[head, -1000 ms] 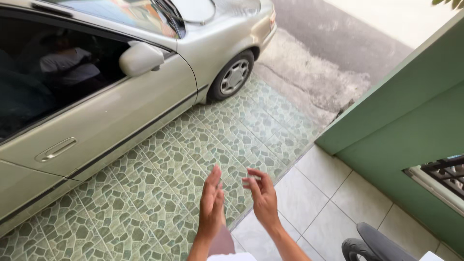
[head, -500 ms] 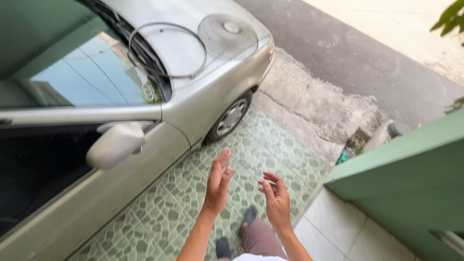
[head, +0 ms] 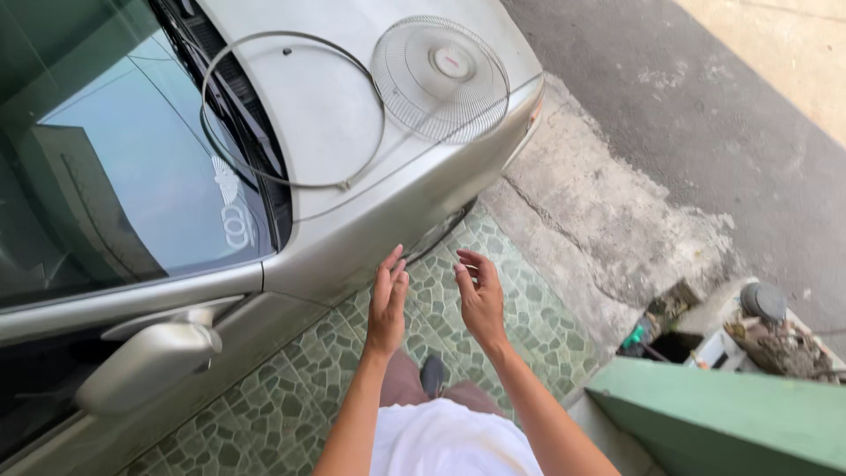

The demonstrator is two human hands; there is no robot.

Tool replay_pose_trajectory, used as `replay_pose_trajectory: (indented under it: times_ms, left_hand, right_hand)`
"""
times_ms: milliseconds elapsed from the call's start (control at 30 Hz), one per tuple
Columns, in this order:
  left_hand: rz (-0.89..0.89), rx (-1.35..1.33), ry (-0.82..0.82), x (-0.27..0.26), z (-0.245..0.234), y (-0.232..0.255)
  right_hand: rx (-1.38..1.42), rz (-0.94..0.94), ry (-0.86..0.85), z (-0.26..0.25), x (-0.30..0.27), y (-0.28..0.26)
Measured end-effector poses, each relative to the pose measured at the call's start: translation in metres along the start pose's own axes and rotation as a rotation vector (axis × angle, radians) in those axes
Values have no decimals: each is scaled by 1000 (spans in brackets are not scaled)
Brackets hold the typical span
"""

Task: The person assembles a standing fan by attaching the fan blades to the motor hub, securing them with a nut, and then reattaching the front and rear wire cages. The person uses a cloth to wipe the fan blades during assembly.

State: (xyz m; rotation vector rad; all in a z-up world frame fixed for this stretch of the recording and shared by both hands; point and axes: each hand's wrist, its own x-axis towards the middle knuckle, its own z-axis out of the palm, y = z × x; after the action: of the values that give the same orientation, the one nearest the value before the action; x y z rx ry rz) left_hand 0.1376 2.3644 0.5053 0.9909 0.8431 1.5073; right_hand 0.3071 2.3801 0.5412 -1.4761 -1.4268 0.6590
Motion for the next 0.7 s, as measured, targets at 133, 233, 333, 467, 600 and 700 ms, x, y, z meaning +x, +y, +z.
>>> replay_pose_trajectory:
  times_ms: [133,233,333,467,600,700]
  left_hand:
    - [9,77,51,128,2,-12]
    - [41,199,95,192,0,-32]
    - [-25,262,132,280,7,-51]
    - [-229,235,240,365,20,-97]
    - [-409,190,404,453,31,-122]
    - [-461,179,573,468,46,-149]
  right_hand:
    - [-31,-93,29,25,129,10]
    - [-41,-55,56,26,163,41]
    - [-83,-5,99,27,226,59]
    - [-133,103,164,28,290,90]
    - [-178,208,166,34,395,116]
    - [-320,284,191,19,459,151]
